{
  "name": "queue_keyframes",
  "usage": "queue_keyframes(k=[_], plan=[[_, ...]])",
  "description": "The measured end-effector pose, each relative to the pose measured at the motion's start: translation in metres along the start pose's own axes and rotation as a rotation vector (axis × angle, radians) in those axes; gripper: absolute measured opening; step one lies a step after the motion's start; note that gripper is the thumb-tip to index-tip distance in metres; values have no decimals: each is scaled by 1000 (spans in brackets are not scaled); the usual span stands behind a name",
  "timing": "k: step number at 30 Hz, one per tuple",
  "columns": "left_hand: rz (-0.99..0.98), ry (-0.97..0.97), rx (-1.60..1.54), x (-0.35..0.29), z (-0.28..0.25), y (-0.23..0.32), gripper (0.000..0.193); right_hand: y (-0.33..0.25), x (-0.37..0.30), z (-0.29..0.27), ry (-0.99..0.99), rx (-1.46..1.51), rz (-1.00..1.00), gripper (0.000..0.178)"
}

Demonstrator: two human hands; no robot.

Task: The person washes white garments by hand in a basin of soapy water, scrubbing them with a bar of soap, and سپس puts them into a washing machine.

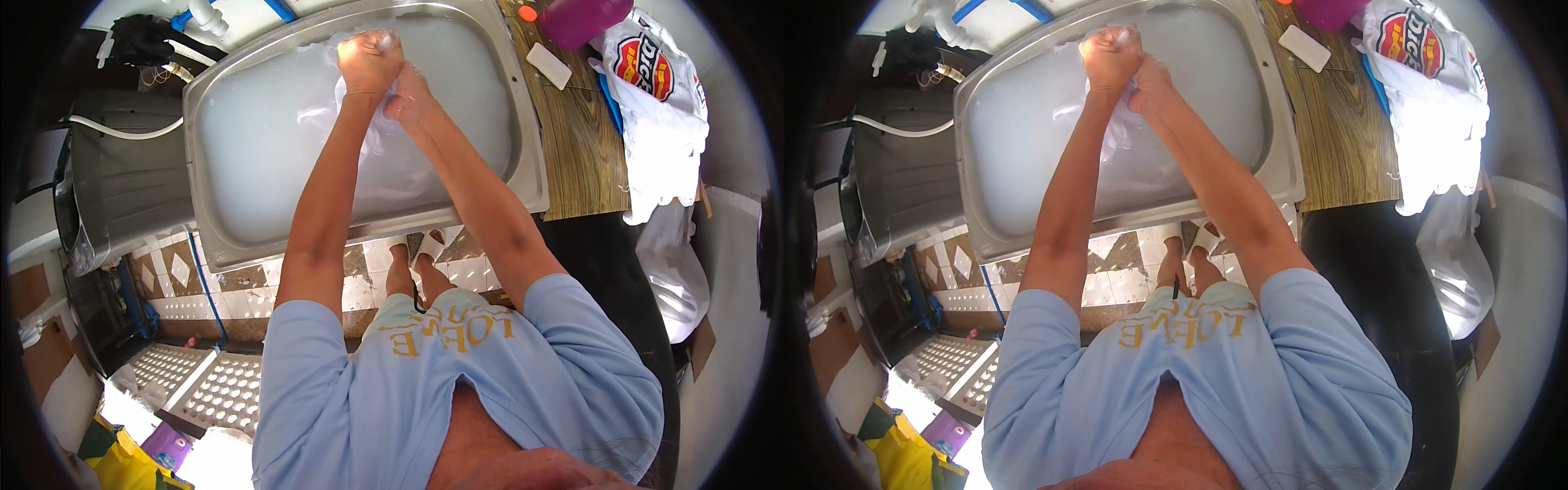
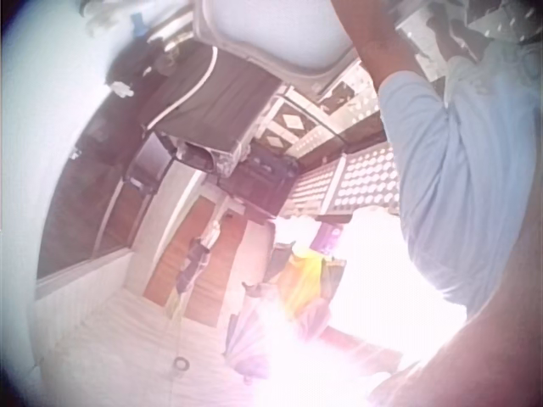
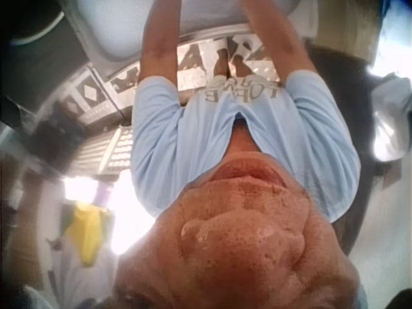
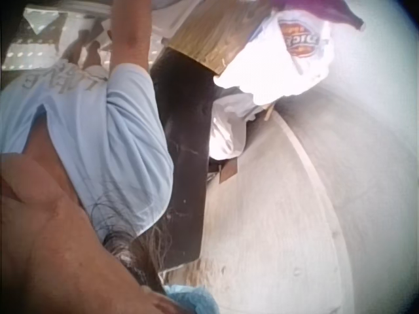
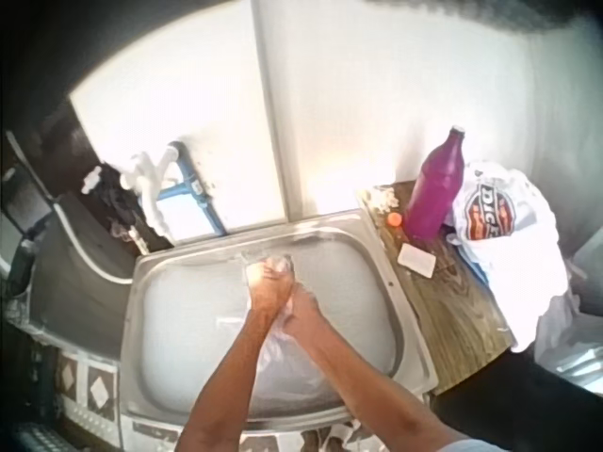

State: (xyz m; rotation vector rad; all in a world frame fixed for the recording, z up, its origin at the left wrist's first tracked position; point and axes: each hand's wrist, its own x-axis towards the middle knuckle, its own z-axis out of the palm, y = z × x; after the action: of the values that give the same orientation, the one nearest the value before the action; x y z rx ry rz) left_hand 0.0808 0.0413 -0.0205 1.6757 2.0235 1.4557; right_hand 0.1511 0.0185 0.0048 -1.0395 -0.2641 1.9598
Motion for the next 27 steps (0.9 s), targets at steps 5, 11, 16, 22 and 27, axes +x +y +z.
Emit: queue_keyframes(k=[5, 11, 16, 22, 27], plan=[[105, 13, -116, 8, 5, 22, 39, 12, 74, -73, -704, 509, 82, 29], [-329, -137, -146, 40, -65, -69, 58, -58, 22, -25, -179, 167, -60, 30], [79, -507, 80, -6, -69, -40, 59, -47, 49, -55, 153, -842, -660, 37], [-524, -711, -518, 9, -95, -65, 35, -52, 57, -59, -183, -155, -30, 38], [-450, -313, -1142, 2, -74, 25, 23, -34, 35, -36, -254, 177, 132, 35]])
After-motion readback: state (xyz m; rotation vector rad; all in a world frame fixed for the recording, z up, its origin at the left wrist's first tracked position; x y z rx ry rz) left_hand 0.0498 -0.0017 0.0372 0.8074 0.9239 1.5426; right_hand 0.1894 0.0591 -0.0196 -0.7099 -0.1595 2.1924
